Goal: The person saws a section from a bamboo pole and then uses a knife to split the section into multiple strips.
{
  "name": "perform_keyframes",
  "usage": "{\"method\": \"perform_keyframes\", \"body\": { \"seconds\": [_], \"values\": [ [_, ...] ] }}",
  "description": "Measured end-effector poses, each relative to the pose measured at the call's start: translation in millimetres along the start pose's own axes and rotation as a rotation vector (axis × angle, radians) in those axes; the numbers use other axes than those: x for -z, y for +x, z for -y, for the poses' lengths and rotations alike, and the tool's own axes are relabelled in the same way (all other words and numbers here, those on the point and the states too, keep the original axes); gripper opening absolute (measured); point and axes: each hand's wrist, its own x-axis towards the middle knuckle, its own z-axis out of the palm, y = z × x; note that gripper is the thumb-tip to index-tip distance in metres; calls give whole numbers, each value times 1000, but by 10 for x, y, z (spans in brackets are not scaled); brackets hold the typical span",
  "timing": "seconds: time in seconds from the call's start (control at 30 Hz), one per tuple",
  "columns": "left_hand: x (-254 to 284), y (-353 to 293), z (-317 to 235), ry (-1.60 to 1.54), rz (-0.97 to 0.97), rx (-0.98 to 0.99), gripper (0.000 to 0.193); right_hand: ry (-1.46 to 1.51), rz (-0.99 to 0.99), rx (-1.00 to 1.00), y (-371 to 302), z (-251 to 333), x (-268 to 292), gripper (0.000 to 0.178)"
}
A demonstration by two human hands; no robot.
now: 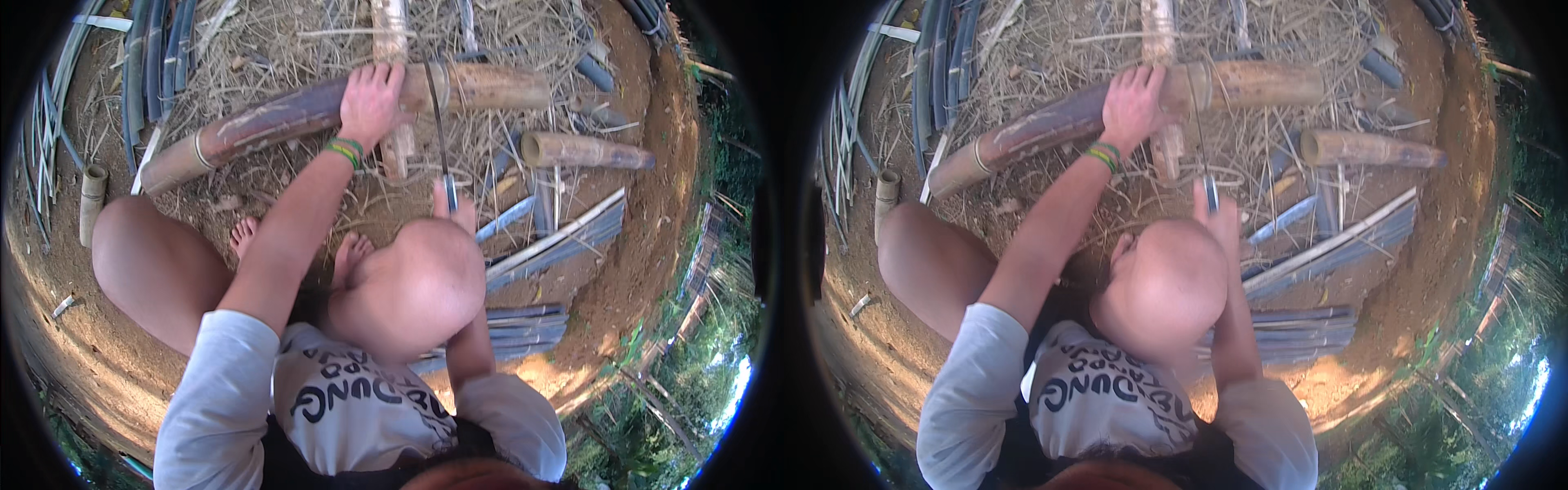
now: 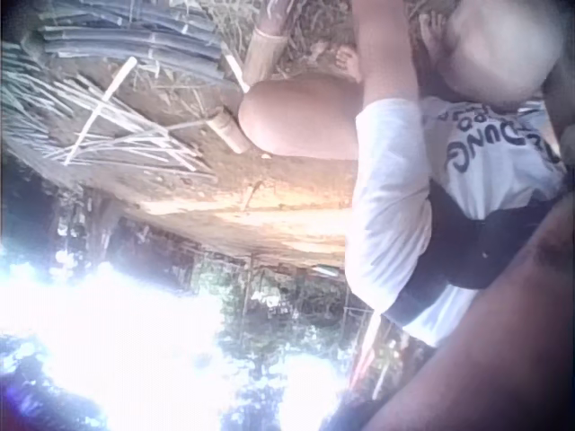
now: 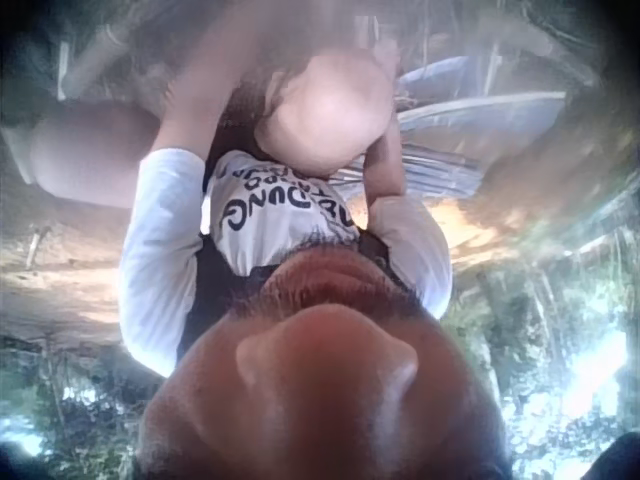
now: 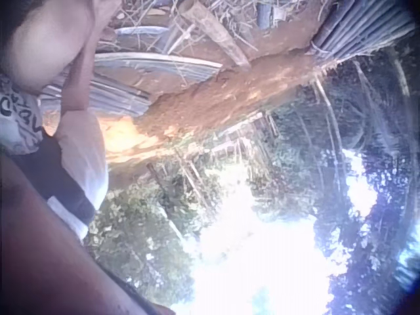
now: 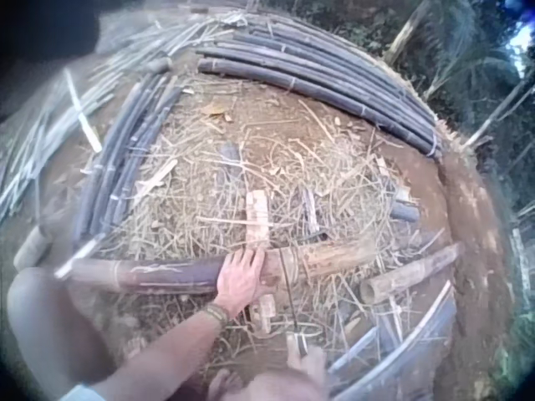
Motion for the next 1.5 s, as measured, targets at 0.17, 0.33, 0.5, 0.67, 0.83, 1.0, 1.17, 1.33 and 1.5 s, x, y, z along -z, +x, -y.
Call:
{"method": "perform_keyframes", "body": {
  "seconds": [0.17,0.33,0.5,0.67,0.83,1.0,1.17,1.33,1.5],
  "values": [
    [95,214,-26,-53,93,37,96,10,-171,193,868,818,1,68],
    [297,262,112,-25,216,40,99,64,-143,156,916,827,-56,72],
    [378,279,227,12,233,19,101,48,-148,193,954,872,51,69],
    [403,335,234,58,208,27,100,233,-204,337,905,796,-58,55],
    [412,457,353,12,304,60,104,383,-245,434,632,426,-68,39],
    [457,589,369,3,402,89,111,213,-196,324,505,149,-50,48],
    [465,663,395,8,416,68,114,172,-166,315,618,248,-9,52],
    [467,717,406,-2,438,72,109,175,-97,267,548,154,-9,53],
    [396,657,442,-12,370,41,105,97,-96,226,383,-39,2,56]
  ]
}}
